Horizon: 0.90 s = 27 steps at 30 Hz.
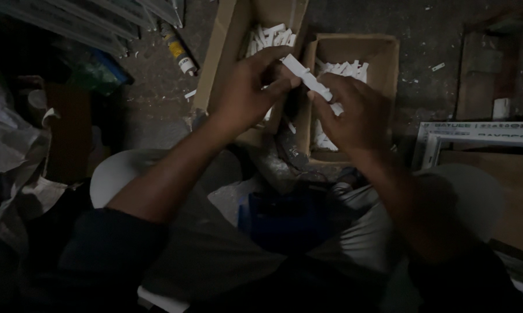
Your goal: The person sits on the floor and repeatedly picks up white plastic clips from a cardboard box, separates them by hand, and places them into a second box. The process continues throughout the clip with the hands moving clips between the two containers.
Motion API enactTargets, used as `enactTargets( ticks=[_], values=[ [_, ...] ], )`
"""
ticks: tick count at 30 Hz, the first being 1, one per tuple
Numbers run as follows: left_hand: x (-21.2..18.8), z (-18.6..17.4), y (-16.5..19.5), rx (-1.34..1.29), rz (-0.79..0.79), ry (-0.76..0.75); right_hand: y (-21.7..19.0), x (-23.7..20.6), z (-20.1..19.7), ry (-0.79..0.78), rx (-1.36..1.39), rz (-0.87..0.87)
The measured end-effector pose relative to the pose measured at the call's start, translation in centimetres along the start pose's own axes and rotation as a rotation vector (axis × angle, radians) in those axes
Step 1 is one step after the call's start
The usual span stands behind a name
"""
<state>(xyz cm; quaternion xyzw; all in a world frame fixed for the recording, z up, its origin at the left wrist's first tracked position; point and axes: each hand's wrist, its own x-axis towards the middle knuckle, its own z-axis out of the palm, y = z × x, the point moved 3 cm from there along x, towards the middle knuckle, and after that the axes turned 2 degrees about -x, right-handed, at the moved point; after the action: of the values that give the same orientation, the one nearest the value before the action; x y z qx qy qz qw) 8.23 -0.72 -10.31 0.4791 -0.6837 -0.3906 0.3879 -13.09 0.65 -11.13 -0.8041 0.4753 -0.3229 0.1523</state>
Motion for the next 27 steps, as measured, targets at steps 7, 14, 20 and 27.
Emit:
enactTargets(
  ticks=[7,14,20,27],
  values=[
    [0.2,0.5,-1.8,-0.347,-0.144,0.019,0.2,-0.3,0.8,0.027,0.155,-0.064],
    [0.0,-0.9,-0.8,-0.067,-0.127,0.116,2.6,-0.5,2.8,-0.143,0.743,0.241],
    [0.1,-0.8,-0.7,-0.119,-0.144,0.126,2.9,-0.9,3.9,-0.174,0.945,0.271],
    [0.1,-0.6,-1.0,-0.145,-0.182,0.111,2.4,-1.0,3.2,-0.141,0.792,0.332]
  ],
)
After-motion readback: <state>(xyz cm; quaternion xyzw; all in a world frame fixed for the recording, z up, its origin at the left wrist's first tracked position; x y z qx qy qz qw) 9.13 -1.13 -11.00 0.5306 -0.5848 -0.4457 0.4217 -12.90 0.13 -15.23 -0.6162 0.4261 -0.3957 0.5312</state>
